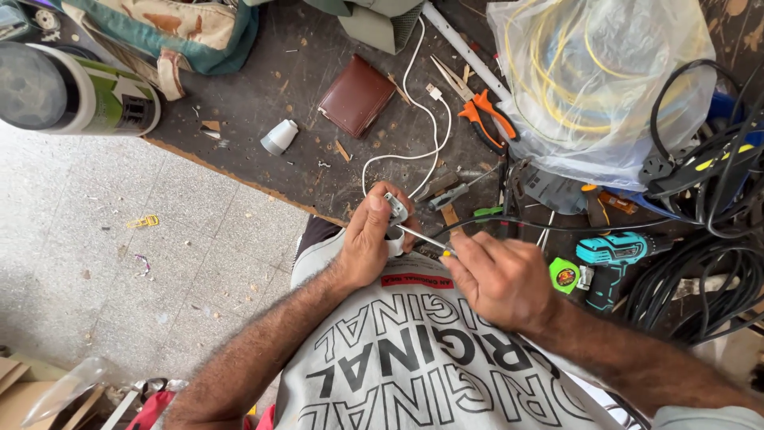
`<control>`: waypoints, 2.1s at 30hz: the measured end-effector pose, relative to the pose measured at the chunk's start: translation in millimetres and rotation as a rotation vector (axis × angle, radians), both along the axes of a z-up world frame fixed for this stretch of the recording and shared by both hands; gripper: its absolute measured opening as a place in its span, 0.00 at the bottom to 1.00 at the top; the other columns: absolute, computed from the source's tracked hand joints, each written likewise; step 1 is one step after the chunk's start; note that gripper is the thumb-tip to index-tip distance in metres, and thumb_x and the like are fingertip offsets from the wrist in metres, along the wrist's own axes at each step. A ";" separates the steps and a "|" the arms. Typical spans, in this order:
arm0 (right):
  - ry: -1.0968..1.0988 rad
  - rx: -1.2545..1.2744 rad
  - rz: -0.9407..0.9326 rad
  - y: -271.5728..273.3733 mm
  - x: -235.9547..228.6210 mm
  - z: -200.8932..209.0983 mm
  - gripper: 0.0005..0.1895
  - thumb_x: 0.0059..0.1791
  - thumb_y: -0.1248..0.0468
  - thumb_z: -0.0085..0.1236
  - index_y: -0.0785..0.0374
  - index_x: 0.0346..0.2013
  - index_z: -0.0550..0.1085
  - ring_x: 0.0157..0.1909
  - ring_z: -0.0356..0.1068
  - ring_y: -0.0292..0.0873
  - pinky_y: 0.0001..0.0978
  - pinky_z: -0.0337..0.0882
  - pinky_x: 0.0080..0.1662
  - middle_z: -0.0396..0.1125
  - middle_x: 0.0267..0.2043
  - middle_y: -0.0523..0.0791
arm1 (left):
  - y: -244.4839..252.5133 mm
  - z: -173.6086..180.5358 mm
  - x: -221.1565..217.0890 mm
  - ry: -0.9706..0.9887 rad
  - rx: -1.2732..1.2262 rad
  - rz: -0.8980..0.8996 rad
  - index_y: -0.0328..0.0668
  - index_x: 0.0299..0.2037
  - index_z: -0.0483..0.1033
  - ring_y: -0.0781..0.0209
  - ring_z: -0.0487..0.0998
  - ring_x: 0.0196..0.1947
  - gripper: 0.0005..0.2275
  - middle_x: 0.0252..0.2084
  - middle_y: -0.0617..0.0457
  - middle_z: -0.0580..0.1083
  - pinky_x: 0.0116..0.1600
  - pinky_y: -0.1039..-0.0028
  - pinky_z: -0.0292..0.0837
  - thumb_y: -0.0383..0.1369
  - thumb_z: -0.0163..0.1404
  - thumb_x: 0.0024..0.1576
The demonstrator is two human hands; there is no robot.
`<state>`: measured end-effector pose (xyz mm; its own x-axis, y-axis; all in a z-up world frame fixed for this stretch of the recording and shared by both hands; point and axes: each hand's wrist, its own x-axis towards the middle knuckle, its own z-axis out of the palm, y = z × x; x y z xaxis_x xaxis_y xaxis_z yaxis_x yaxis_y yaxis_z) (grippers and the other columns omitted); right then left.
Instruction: Wiring an electrical terminal block by stripping wires and securing them with a screwdriver
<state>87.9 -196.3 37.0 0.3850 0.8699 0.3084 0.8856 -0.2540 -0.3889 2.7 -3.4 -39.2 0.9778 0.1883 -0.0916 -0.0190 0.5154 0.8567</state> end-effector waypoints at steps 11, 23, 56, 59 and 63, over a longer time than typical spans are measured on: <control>0.919 -0.109 -0.443 -10.6 -20.3 -19.4 0.09 0.49 0.56 0.62 0.57 0.36 0.80 0.22 0.70 0.44 0.36 0.70 0.29 0.73 0.22 0.49 | 3.5 1.6 1.1 0.058 0.022 -0.001 0.35 0.41 0.66 0.61 0.75 0.21 0.24 0.23 0.46 0.71 0.26 0.76 0.72 0.51 0.29 0.68; 0.192 -0.169 -0.461 -37.2 39.2 -122.5 0.26 0.43 0.61 0.71 0.69 0.53 0.76 0.56 0.69 0.63 0.56 0.68 0.60 0.71 0.51 0.57 | 30.1 -23.7 8.0 0.187 -0.536 0.306 0.39 0.62 0.70 0.50 0.85 0.41 0.24 0.36 0.42 0.77 0.46 0.68 0.83 0.50 0.40 0.66; 0.576 -0.007 -0.578 123.3 -17.2 2.5 0.20 0.49 0.57 0.64 0.60 0.53 0.76 0.43 0.77 0.60 0.45 0.77 0.41 0.75 0.41 0.55 | 151.8 27.2 41.6 -0.196 0.442 -0.431 0.35 0.51 0.81 0.62 0.74 0.27 0.12 0.33 0.42 0.78 0.32 0.70 0.72 0.25 0.57 0.57; 0.592 -0.025 -0.618 127.0 -24.3 -13.6 0.21 0.47 0.56 0.66 0.56 0.53 0.77 0.47 0.77 0.57 0.45 0.77 0.44 0.75 0.43 0.51 | 164.3 20.9 48.3 -0.160 0.376 -0.596 0.33 0.48 0.81 0.60 0.74 0.30 0.10 0.29 0.41 0.77 0.35 0.64 0.73 0.26 0.54 0.58; 0.703 -0.002 -0.652 134.4 -24.3 -8.3 0.22 0.47 0.56 0.64 0.56 0.55 0.77 0.49 0.76 0.59 0.49 0.75 0.46 0.76 0.46 0.53 | 168.1 10.7 47.8 -0.043 0.358 -0.713 0.32 0.49 0.80 0.64 0.71 0.28 0.12 0.23 0.48 0.73 0.35 0.71 0.70 0.30 0.48 0.61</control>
<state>63.6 -61.9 28.7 0.8901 0.4194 -0.1783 0.1345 -0.6154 -0.7766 50.6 164.7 -28.4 0.8749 -0.4732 -0.1031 0.1745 0.1094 0.9786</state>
